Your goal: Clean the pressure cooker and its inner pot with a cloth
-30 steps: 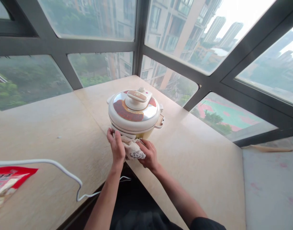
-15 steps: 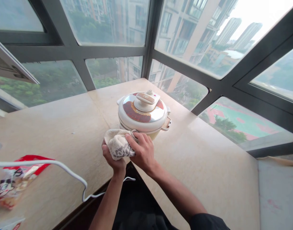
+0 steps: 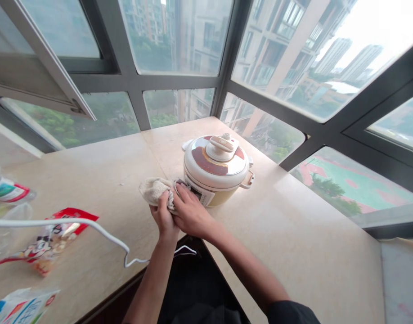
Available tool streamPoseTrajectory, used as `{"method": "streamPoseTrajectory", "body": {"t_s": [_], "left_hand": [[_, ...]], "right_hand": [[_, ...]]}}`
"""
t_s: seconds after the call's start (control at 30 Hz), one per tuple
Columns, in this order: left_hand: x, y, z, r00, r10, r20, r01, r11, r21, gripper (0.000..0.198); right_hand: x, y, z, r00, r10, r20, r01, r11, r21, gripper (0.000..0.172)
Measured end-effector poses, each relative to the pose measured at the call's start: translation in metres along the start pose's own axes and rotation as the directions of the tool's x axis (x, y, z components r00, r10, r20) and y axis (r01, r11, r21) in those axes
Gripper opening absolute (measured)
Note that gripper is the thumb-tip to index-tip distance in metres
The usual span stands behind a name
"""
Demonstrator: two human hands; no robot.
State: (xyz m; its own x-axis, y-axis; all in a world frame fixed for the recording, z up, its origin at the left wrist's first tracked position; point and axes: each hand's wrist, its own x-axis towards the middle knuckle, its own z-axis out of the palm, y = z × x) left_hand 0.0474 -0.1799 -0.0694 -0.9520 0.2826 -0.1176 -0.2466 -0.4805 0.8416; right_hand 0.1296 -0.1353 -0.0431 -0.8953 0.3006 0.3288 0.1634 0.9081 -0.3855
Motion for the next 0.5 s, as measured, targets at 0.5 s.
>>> {"method": "streamPoseTrajectory", "body": {"t_s": [0.5], "left_hand": [[0.099,-0.039,0.039,0.966,0.161,0.204,-0.219,0.927,0.306,0.054]], "right_hand": [[-0.067,0.142,-0.086,0.245,0.744,-0.622,-0.604,0.618,0.502,0.074]]}}
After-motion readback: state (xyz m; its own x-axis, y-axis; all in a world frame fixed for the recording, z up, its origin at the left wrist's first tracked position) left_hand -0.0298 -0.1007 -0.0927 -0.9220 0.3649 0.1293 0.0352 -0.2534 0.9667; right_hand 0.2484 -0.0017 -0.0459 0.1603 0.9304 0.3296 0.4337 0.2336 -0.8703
